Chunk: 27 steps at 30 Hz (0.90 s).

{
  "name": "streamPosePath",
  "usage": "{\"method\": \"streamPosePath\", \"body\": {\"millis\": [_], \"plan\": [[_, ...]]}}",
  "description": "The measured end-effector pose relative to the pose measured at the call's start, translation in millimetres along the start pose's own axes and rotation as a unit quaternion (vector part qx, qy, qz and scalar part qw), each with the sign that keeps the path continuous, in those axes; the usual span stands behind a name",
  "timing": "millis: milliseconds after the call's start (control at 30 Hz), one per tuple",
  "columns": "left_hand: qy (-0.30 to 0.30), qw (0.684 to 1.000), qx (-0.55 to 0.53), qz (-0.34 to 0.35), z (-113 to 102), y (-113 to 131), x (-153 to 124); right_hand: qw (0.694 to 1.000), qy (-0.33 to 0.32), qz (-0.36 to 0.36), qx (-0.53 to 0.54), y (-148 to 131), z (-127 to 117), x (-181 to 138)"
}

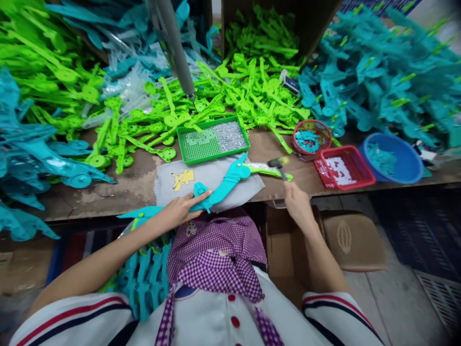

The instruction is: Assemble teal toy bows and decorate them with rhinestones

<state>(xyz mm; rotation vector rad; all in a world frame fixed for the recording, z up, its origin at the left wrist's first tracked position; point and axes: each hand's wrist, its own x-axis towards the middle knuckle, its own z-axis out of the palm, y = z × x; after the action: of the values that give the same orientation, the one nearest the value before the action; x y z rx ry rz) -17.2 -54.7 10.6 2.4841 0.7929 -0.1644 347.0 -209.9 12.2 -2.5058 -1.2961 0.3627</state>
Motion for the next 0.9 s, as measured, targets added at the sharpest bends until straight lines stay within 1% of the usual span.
{"method": "streamPosePath", "body": {"millis": [33,67,100,167,200,233,300,333,367,433,467,533,600,667,700,833,900], "plan": [[0.001,1.000,0.000,0.002,0.0,-0.1,0.0,0.999,0.032,0.018,-0.002,5.3,-3.8,-1.0],[0.002,1.000,-0.002,0.004,-0.2,0.0,0.0,0.998,0.048,0.038,-0.014,9.4,-5.9,-1.6],[0.003,1.000,-0.003,0.006,-0.5,0.4,-0.1,0.997,0.043,0.053,-0.030,12.6,-6.3,-1.8],[0.000,1.000,-0.004,0.005,-1.6,1.5,-0.3,0.997,-0.012,0.066,-0.048,17.0,-3.7,-0.8],[-0.002,1.000,-0.004,0.000,-2.3,1.9,-0.1,0.996,-0.039,0.066,-0.038,18.7,-2.0,-0.2],[-0.003,1.000,-0.007,-0.006,-3.4,2.0,0.4,0.997,-0.053,0.063,-0.009,20.2,-0.8,0.0],[-0.009,0.999,-0.037,-0.008,-6.9,0.7,2.8,0.991,-0.047,0.056,0.108,20.6,-1.7,-2.5],[-0.012,0.998,-0.065,-0.004,-9.6,-0.8,4.7,0.979,-0.033,0.061,0.190,18.6,-4.1,-5.5],[-0.016,0.995,-0.096,0.000,-13.2,-2.8,7.2,0.957,-0.012,0.067,0.281,14.3,-7.7,-9.3],[-0.026,0.988,-0.153,0.002,-22.3,-7.3,13.3,0.890,0.054,0.078,0.446,-1.1,-17.9,-17.3],[-0.030,0.985,-0.171,-0.004,-27.4,-9.3,16.5,0.853,0.095,0.078,0.507,-11.9,-23.9,-20.2],[-0.035,0.981,-0.189,-0.013,-37.3,-11.6,22.3,0.791,0.175,0.060,0.583,-36.2,-36.0,-21.6],[-0.042,0.980,-0.194,-0.011,-44.9,-11.3,25.7,0.751,0.224,0.036,0.621,-59.7,-46.8,-16.7],[-0.050,0.978,-0.202,-0.011,-49.0,-9.3,26.8,0.728,0.242,0.015,0.641,-78.8,-55.7,-7.3],[-0.056,0.976,-0.212,-0.014,-49.7,-8.1,26.6,0.725,0.242,0.003,0.645,-86.8,-59.5,-1.8],[-0.102,0.951,-0.288,-0.047,-46.4,-4.2,25.5,0.740,0.237,-0.063,0.626,-113.2,-72.1,18.4],[-0.115,0.940,-0.316,-0.055,-43.0,-2.8,25.0,0.735,0.238,-0.082,0.629,-123.7,-75.3,23.6]]}}
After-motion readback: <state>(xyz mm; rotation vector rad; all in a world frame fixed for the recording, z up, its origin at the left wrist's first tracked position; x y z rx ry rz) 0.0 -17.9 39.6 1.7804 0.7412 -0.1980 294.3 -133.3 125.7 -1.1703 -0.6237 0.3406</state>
